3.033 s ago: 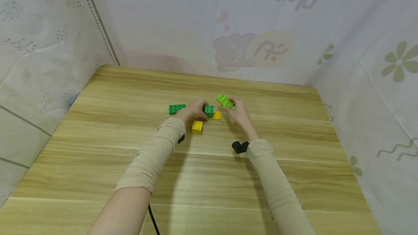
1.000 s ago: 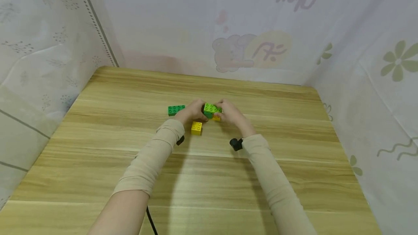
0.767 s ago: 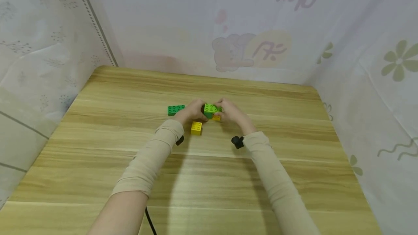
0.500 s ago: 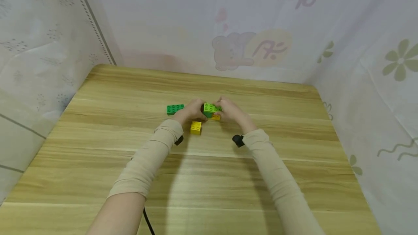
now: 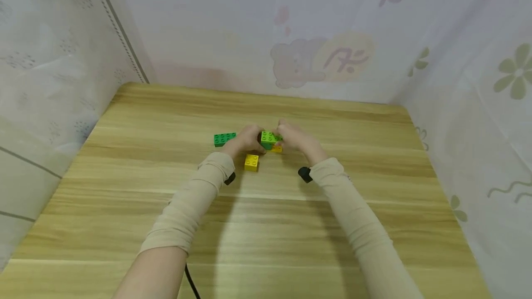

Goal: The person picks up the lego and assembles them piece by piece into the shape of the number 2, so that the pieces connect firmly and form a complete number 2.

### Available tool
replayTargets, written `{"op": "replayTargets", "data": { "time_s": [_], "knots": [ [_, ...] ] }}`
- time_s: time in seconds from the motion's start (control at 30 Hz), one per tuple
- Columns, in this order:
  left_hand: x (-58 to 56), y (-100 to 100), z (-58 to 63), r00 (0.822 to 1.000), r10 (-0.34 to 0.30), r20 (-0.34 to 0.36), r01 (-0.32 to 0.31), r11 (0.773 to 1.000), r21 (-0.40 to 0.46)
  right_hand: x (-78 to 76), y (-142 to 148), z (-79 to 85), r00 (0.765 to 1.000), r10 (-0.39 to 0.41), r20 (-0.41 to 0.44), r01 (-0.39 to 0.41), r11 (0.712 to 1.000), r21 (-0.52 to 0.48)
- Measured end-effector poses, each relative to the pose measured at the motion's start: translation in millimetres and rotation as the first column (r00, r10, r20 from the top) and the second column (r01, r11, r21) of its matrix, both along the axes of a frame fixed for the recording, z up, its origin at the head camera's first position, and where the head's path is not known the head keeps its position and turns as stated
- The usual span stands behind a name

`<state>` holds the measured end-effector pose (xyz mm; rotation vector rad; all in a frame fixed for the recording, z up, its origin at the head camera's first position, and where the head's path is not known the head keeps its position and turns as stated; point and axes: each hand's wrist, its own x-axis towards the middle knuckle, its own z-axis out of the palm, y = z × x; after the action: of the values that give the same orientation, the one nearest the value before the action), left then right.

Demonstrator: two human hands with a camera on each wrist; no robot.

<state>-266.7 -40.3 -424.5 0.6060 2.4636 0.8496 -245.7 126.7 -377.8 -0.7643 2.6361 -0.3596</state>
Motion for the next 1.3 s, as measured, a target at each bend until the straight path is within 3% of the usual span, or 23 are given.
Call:
{"op": "replayTargets", "data": {
  "time_s": [0.43,0.6,0.87,1.03,1.17,1.3],
  "knots": [
    [3.2,4,1.8,1.000,0.018,-0.019,-0.018,1.000,0.011,4.2,3,-0.5,0.997,0.000,-0.074,0.000,1.000,0.001],
    [4.4,5,0.4,0.999,0.049,-0.008,-0.049,0.998,0.033,4.3,2,-0.1,0.996,-0.004,-0.087,0.005,1.000,0.013],
    [10.6,0,2.8,0.999,0.041,-0.009,-0.040,0.998,0.053,5.1,-4,0.2,0.998,-0.013,-0.067,0.015,0.999,0.032],
    [14.5,-7,11.1,0.999,0.001,0.047,-0.006,0.993,0.118,6.6,-5,0.0,0.998,-0.043,-0.048,0.044,0.999,0.017],
    [15.7,-10,21.1,0.999,-0.031,0.022,0.028,0.988,0.155,7.3,-3,1.7,0.998,-0.030,-0.058,0.031,0.999,0.020],
    [16.2,-10,27.5,1.000,-0.014,-0.004,0.014,0.991,0.135,8.0,-3,4.1,0.998,-0.025,-0.063,0.026,1.000,0.012]
  ]
}}
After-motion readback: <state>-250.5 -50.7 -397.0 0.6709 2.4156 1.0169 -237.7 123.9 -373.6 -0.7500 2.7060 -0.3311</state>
